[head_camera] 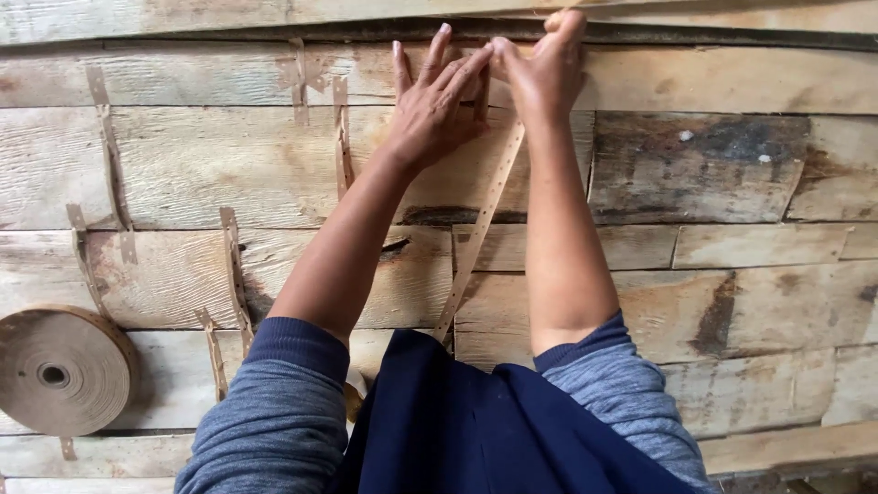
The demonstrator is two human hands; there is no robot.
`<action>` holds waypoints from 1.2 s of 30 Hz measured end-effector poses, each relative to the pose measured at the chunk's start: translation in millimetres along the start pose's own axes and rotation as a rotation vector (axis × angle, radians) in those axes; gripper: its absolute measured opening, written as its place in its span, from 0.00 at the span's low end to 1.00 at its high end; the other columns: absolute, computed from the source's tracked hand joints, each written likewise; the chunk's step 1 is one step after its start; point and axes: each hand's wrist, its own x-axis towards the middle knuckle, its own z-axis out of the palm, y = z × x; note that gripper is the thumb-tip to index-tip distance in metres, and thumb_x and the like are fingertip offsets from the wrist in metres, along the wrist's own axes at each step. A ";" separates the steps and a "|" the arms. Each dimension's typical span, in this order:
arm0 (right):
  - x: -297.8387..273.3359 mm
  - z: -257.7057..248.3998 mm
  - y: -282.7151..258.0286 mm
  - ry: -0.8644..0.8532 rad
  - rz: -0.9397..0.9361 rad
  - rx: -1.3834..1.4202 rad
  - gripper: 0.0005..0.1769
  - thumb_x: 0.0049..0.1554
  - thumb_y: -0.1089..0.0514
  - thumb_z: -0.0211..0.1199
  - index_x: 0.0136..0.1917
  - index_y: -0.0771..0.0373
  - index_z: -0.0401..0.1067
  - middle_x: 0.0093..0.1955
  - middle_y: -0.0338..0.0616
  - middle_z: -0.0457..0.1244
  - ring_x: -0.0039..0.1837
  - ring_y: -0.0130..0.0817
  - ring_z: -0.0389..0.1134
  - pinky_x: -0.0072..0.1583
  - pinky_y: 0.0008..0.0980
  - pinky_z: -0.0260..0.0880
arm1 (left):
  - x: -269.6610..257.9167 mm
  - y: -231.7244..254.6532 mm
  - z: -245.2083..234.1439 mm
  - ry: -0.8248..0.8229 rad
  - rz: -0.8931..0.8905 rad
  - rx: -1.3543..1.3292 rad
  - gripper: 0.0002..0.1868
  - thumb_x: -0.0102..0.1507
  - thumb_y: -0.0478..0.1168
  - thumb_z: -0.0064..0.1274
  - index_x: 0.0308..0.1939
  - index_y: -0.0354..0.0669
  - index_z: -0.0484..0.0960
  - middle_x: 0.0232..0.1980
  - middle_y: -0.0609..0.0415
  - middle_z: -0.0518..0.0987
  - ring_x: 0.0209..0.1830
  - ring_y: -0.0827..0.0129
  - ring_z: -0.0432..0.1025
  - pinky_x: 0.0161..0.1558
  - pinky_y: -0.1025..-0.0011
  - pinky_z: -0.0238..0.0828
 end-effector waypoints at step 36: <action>-41.0 -44.1 -20.7 -0.233 -0.183 -0.094 0.44 0.50 0.47 0.82 0.63 0.56 0.51 0.65 0.49 0.57 0.66 0.47 0.57 0.61 0.48 0.60 | 23.0 12.3 -23.5 -0.373 -0.166 0.008 0.64 0.62 0.71 0.63 0.81 0.59 0.30 0.88 0.70 0.42 0.78 0.53 0.12 0.65 0.23 0.05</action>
